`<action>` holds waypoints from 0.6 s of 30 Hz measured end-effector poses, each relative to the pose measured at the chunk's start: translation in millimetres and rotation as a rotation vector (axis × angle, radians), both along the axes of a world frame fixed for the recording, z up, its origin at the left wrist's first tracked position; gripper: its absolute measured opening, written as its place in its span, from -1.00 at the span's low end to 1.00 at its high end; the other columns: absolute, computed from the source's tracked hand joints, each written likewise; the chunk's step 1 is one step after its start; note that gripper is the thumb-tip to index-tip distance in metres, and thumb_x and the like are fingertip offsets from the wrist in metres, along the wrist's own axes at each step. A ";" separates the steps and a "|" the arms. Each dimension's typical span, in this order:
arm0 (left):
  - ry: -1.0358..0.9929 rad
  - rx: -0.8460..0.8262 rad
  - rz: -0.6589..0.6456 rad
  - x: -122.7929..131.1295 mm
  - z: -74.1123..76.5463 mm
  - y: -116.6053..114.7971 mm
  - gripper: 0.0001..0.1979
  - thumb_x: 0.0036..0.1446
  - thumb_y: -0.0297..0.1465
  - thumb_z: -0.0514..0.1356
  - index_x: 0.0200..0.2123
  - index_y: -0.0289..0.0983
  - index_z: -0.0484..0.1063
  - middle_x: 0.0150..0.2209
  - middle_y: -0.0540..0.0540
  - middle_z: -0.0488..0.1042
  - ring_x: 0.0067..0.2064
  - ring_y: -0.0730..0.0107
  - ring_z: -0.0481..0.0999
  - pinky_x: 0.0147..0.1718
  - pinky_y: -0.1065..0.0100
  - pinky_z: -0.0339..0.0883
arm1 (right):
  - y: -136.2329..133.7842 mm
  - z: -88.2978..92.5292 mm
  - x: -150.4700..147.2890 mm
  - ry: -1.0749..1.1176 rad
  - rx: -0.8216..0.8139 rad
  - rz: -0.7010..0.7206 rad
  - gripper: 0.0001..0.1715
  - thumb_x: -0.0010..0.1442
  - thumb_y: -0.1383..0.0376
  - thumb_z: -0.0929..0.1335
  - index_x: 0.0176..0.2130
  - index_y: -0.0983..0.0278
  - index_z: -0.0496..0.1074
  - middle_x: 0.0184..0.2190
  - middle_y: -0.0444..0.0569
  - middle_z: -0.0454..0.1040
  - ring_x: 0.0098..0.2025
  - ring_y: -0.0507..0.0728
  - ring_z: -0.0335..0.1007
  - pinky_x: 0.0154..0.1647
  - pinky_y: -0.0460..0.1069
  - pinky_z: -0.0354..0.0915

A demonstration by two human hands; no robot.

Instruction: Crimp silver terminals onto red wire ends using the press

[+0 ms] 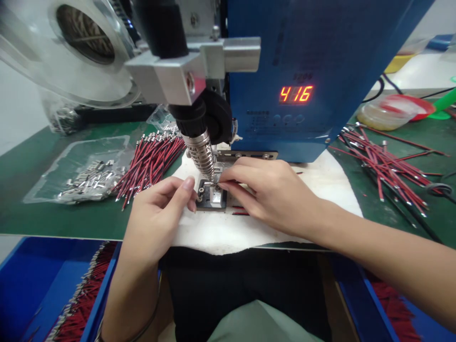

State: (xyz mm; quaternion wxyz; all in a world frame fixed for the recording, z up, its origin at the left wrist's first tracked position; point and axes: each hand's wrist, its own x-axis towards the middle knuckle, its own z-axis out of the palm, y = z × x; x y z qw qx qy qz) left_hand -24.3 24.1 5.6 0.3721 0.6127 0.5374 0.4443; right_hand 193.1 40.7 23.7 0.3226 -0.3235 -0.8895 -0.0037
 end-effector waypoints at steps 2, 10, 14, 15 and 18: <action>0.003 0.001 0.000 -0.5 0.4 -0.4 -0.59 0.27 -0.18 0.21 -0.57 -0.29 0.40 -0.55 0.02 0.43 -0.47 0.61 0.36 -0.50 0.53 0.14 | 0.4 -0.2 0.1 0.003 -0.008 0.000 -0.87 0.38 0.38 0.35 -0.16 0.36 0.53 -0.27 -0.01 0.58 -0.29 0.07 0.50 -0.26 -0.03 0.35; -0.008 0.008 -0.006 0.3 1.2 -1.2 -0.59 0.28 -0.19 0.20 -0.56 -0.30 0.40 -0.56 0.03 0.42 -0.50 0.63 0.33 -0.50 0.53 0.15 | -0.9 0.4 -0.4 -0.009 0.094 -0.006 -0.85 0.38 0.39 0.34 -0.18 0.37 0.54 -0.28 0.02 0.60 -0.30 0.08 0.53 -0.30 -0.02 0.38; -0.024 0.010 -0.015 0.2 0.8 0.9 -0.59 0.31 -0.22 0.18 -0.56 -0.30 0.40 -0.55 0.02 0.43 -0.48 0.62 0.35 -0.45 0.53 0.20 | -4.4 4.2 -1.7 0.016 0.161 0.022 -0.90 0.36 0.42 0.36 -0.18 0.32 0.52 -0.29 -0.01 0.63 -0.29 0.05 0.55 -0.28 -0.05 0.43; -0.041 0.007 -0.017 0.0 0.6 1.4 -0.60 0.32 -0.22 0.17 -0.54 -0.30 0.42 -0.55 0.02 0.43 -0.47 0.61 0.37 -0.43 0.53 0.22 | -4.9 5.0 -2.0 0.027 0.170 0.034 -0.90 0.35 0.44 0.37 -0.17 0.30 0.51 -0.28 -0.03 0.63 -0.28 0.04 0.56 -0.26 -0.06 0.44; -0.140 -0.036 -0.024 -1.0 -0.7 2.0 -0.59 0.37 -0.14 0.09 -0.40 -0.27 0.51 -0.55 0.01 0.45 -0.46 0.58 0.38 -0.43 0.51 0.22 | -5.5 6.0 -2.3 0.056 0.189 0.067 -0.87 0.30 0.48 0.39 -0.16 0.28 0.51 -0.26 -0.04 0.64 -0.26 0.03 0.58 -0.24 -0.08 0.47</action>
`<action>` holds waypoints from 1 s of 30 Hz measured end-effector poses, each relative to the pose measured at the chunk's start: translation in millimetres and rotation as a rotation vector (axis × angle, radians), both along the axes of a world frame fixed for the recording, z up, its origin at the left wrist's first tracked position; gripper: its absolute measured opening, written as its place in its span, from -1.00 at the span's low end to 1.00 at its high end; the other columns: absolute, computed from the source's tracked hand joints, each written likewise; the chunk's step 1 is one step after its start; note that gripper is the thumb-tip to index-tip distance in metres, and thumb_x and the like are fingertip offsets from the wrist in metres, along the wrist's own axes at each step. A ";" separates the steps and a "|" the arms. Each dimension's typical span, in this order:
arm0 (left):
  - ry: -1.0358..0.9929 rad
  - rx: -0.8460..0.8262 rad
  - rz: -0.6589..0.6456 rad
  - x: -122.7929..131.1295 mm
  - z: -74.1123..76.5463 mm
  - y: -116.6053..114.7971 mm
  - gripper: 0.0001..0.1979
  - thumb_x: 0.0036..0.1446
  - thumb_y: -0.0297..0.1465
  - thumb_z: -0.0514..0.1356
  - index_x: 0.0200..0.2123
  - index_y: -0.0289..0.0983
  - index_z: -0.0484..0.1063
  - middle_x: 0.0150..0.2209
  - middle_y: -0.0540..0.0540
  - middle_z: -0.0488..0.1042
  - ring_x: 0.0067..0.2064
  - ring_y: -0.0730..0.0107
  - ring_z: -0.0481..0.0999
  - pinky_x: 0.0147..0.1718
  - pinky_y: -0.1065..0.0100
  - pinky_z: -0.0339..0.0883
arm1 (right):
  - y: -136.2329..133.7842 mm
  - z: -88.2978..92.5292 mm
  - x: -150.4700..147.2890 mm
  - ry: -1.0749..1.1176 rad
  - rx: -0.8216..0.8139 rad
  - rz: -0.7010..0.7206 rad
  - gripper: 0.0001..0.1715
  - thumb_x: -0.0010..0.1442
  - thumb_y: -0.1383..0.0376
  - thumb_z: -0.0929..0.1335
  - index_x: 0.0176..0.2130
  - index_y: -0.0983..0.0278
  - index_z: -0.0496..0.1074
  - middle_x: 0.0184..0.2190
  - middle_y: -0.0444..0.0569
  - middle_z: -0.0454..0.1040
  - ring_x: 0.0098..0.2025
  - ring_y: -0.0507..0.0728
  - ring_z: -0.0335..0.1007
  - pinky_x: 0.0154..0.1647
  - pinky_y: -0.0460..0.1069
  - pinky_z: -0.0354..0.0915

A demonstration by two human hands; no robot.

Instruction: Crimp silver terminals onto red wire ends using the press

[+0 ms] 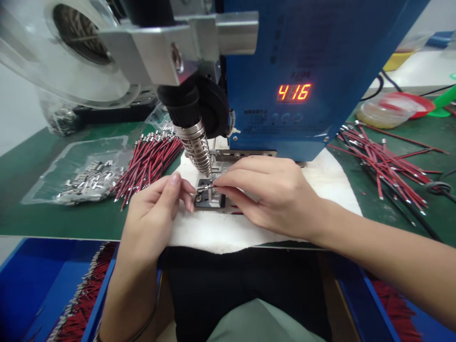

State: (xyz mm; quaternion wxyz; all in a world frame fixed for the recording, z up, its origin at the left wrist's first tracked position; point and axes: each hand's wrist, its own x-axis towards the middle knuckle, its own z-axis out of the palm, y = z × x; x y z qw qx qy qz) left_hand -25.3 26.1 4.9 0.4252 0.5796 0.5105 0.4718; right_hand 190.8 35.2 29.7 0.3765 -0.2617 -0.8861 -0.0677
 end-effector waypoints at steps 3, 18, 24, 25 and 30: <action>-0.063 -0.048 -0.003 -0.8 -1.3 -0.6 -0.48 0.37 -0.01 0.00 -0.34 -0.27 0.54 -0.54 -0.04 0.47 -0.50 0.54 0.35 -0.53 0.45 0.12 | -0.4 -0.4 0.5 0.022 0.005 0.011 -0.82 0.27 0.50 0.40 -0.16 0.26 0.51 -0.27 -0.06 0.65 -0.26 0.05 0.60 -0.24 -0.05 0.50; 0.060 0.011 -0.003 -0.3 0.0 -1.7 -0.67 0.44 -0.19 -0.01 -0.21 -0.24 0.45 -0.57 0.07 0.45 -0.49 0.60 0.37 -0.42 0.47 0.16 | -2.8 0.9 0.3 0.060 0.026 0.043 -0.78 0.21 0.53 0.45 -0.17 0.27 0.53 -0.27 -0.06 0.65 -0.26 0.02 0.60 -0.21 -0.08 0.52; 0.032 -0.011 -0.025 -0.3 -0.5 -1.9 -0.67 0.43 -0.17 -0.02 -0.18 -0.24 0.43 -0.58 0.07 0.44 -0.49 0.55 0.43 -0.35 0.46 0.27 | -1.9 -0.6 2.1 0.061 0.041 0.061 -0.78 0.21 0.52 0.44 -0.16 0.27 0.57 -0.26 -0.01 0.66 -0.27 0.06 0.60 -0.25 -0.04 0.51; 0.024 -0.017 -0.034 -0.4 -1.1 -2.1 -0.67 0.43 -0.16 -0.02 -0.18 -0.23 0.42 -0.59 0.07 0.44 -0.49 0.54 0.43 -0.36 0.45 0.28 | -1.9 -0.8 2.3 0.061 0.050 0.060 -0.79 0.21 0.52 0.45 -0.17 0.27 0.57 -0.26 -0.01 0.66 -0.28 0.06 0.60 -0.27 -0.03 0.50; -0.006 -0.036 -0.040 -1.0 -3.6 -2.4 -0.67 0.42 -0.12 -0.02 -0.18 -0.21 0.39 -0.61 0.06 0.42 -0.51 0.49 0.43 -0.40 0.43 0.28 | -2.6 -0.7 1.9 0.082 0.038 0.059 -0.76 0.20 0.51 0.45 -0.17 0.24 0.58 -0.26 -0.04 0.66 -0.29 0.09 0.60 -0.30 0.01 0.48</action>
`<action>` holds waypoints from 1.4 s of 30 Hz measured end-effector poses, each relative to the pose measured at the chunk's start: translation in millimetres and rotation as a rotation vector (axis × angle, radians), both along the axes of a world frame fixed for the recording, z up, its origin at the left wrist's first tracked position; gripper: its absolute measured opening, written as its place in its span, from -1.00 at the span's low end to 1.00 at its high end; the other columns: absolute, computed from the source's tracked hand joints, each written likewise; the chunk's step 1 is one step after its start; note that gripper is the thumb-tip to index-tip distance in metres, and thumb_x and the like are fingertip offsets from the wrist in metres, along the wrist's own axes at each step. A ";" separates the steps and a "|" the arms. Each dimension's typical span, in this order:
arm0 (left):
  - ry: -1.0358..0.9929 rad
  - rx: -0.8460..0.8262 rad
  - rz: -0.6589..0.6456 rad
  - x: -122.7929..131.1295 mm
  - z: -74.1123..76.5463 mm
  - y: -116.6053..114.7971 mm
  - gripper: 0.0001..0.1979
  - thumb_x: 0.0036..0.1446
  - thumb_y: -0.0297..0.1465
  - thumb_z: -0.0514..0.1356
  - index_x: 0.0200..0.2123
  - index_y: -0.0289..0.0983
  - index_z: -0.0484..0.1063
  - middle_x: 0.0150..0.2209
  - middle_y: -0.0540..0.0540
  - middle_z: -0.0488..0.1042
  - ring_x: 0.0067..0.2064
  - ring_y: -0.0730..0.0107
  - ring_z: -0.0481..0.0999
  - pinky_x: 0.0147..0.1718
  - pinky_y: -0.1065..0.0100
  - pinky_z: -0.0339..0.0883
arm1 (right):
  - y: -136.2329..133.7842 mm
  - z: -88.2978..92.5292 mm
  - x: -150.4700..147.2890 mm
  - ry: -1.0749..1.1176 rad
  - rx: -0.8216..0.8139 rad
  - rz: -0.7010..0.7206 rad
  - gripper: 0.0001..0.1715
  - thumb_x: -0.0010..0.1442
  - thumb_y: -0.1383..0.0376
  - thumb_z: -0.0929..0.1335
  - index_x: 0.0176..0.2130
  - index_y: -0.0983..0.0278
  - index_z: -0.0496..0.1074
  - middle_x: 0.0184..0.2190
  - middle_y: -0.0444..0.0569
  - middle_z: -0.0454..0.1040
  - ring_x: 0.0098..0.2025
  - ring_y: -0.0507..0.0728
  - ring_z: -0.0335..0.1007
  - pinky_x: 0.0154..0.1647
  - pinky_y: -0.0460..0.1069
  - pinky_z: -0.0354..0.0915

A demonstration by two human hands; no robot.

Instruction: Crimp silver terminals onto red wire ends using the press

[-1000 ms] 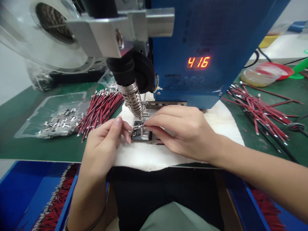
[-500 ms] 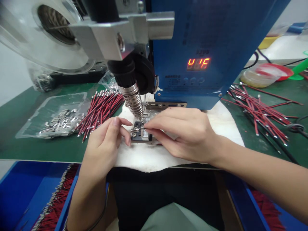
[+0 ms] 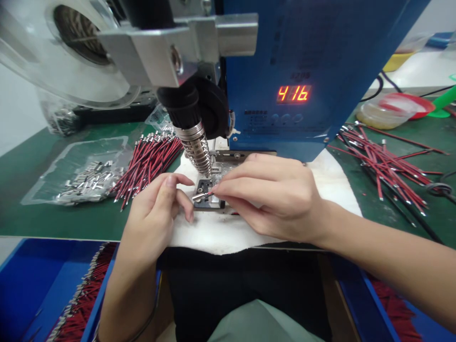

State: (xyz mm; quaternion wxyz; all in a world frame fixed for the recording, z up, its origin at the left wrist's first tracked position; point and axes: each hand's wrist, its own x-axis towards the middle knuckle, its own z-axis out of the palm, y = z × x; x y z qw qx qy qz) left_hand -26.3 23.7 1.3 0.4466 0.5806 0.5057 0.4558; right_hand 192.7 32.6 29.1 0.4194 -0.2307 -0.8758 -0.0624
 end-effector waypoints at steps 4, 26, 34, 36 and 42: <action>-0.022 -0.007 -0.007 -0.8 -0.9 0.2 -0.70 0.41 -0.12 0.00 -0.16 -0.20 0.37 -0.62 0.06 0.42 -0.52 0.49 0.42 -0.42 0.45 0.27 | -0.9 1.4 -0.9 0.000 -0.012 -0.006 -0.75 0.19 0.52 0.45 -0.17 0.24 0.59 -0.25 -0.05 0.66 -0.28 0.09 0.60 -0.27 0.00 0.50; -0.019 -0.026 0.003 0.6 6.9 -0.7 -0.75 0.34 -0.21 0.13 -0.31 -0.25 0.40 -0.69 0.08 0.31 -0.62 0.61 0.27 -0.59 0.55 0.13 | -1.9 1.4 -0.4 -0.025 -0.017 -0.028 -0.75 0.20 0.54 0.45 -0.17 0.24 0.53 -0.26 -0.09 0.63 -0.27 0.00 0.57 -0.26 -0.09 0.49; -0.010 -0.016 0.003 1.6 8.0 -0.8 -0.72 0.34 -0.22 0.13 -0.36 -0.27 0.40 -0.69 0.08 0.30 -0.62 0.61 0.26 -0.59 0.54 0.13 | -2.1 1.2 -0.2 -0.018 -0.010 -0.030 -0.77 0.20 0.52 0.46 -0.16 0.26 0.54 -0.24 -0.07 0.65 -0.24 0.00 0.59 -0.20 -0.11 0.51; -0.017 -0.008 -0.001 1.8 7.3 -0.3 -0.73 0.34 -0.23 0.13 -0.36 -0.27 0.41 -0.69 0.08 0.30 -0.62 0.62 0.26 -0.58 0.55 0.14 | -1.8 0.3 0.4 -0.008 -0.009 -0.024 -0.76 0.18 0.53 0.47 -0.15 0.28 0.55 -0.24 -0.06 0.65 -0.23 0.01 0.60 -0.18 -0.11 0.51; -0.023 0.004 -0.007 1.9 5.4 0.0 -0.72 0.34 -0.23 0.13 -0.37 -0.28 0.42 -0.69 0.09 0.29 -0.62 0.63 0.26 -0.58 0.57 0.14 | -0.4 -0.6 -0.3 0.011 0.017 0.003 -0.80 0.17 0.54 0.48 -0.18 0.36 0.57 -0.27 -0.03 0.65 -0.25 -0.01 0.59 -0.18 -0.11 0.48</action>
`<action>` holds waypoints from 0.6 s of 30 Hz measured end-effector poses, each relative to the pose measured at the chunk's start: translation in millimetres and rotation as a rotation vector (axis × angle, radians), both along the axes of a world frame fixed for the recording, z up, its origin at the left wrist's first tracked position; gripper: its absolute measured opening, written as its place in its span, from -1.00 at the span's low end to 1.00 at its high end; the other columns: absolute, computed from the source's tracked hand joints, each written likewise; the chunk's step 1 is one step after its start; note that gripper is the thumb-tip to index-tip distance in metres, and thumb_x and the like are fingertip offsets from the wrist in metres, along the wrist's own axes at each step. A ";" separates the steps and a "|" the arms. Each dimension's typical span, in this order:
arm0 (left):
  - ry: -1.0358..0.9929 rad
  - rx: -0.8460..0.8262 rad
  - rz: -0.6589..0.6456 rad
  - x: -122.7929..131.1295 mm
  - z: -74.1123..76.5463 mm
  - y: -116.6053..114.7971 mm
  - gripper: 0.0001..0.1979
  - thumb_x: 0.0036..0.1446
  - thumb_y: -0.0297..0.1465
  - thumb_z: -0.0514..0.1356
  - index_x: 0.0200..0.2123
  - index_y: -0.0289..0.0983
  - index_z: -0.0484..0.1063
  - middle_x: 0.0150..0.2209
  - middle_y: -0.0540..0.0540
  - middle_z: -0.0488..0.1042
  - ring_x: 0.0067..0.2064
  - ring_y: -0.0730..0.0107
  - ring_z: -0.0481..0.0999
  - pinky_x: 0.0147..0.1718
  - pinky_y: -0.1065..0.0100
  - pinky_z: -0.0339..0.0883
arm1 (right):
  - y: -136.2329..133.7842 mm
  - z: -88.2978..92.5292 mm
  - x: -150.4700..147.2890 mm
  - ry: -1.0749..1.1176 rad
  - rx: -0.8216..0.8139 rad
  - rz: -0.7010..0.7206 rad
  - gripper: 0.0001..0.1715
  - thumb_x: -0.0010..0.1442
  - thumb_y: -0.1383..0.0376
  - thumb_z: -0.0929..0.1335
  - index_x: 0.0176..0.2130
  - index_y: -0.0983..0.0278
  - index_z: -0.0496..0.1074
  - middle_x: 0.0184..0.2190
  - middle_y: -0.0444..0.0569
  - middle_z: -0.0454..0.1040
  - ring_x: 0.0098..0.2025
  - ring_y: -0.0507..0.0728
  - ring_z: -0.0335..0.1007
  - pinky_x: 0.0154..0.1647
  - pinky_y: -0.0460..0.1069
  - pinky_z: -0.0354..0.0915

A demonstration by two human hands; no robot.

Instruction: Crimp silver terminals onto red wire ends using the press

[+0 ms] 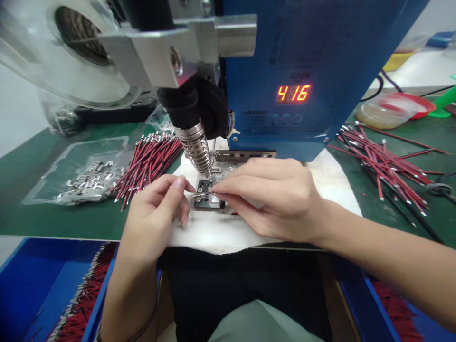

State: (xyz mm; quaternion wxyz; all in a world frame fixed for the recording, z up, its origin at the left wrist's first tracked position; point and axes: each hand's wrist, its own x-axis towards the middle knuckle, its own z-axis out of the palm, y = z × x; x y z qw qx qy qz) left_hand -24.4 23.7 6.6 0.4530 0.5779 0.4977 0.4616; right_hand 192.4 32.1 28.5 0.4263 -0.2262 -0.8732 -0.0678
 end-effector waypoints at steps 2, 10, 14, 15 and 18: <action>-0.002 0.004 0.000 0.0 -0.1 0.1 -0.72 0.34 -0.24 0.13 -0.37 -0.28 0.43 -0.69 0.09 0.29 -0.62 0.63 0.26 -0.58 0.57 0.13 | 0.5 -0.3 -0.8 0.009 0.008 0.003 -0.82 0.17 0.54 0.48 -0.18 0.39 0.57 -0.28 -0.03 0.65 -0.25 -0.02 0.58 -0.18 -0.12 0.47; 0.007 0.007 0.007 0.5 0.2 0.4 -0.70 0.34 -0.23 0.13 -0.38 -0.28 0.44 -0.69 0.08 0.29 -0.62 0.64 0.25 -0.58 0.58 0.13 | 0.4 -1.0 -0.3 0.008 -0.005 0.016 -0.81 0.17 0.54 0.48 -0.18 0.40 0.57 -0.28 -0.01 0.65 -0.25 -0.02 0.57 -0.19 -0.11 0.47; 0.012 0.010 0.005 0.3 0.6 0.0 -0.70 0.34 -0.23 0.14 -0.39 -0.28 0.44 -0.69 0.08 0.29 -0.62 0.64 0.25 -0.58 0.58 0.13 | 0.3 -0.2 0.1 -0.005 -0.015 0.016 -0.81 0.17 0.55 0.47 -0.18 0.39 0.57 -0.27 -0.02 0.64 -0.25 -0.01 0.57 -0.21 -0.10 0.47; 0.013 0.013 0.007 0.3 0.6 -0.1 -0.70 0.34 -0.22 0.14 -0.39 -0.28 0.44 -0.69 0.08 0.29 -0.62 0.65 0.25 -0.58 0.58 0.13 | 0.4 0.0 0.0 -0.008 -0.014 0.013 -0.82 0.17 0.55 0.47 -0.18 0.39 0.57 -0.28 -0.02 0.64 -0.26 -0.01 0.57 -0.22 -0.10 0.47; 0.017 0.021 0.006 0.0 0.3 -0.3 -0.69 0.34 -0.22 0.14 -0.39 -0.28 0.44 -0.69 0.09 0.29 -0.62 0.65 0.25 -0.58 0.58 0.13 | 0.7 0.1 -0.2 -0.011 -0.007 0.006 -0.83 0.18 0.54 0.47 -0.20 0.38 0.56 -0.29 -0.03 0.64 -0.27 -0.02 0.56 -0.23 -0.10 0.46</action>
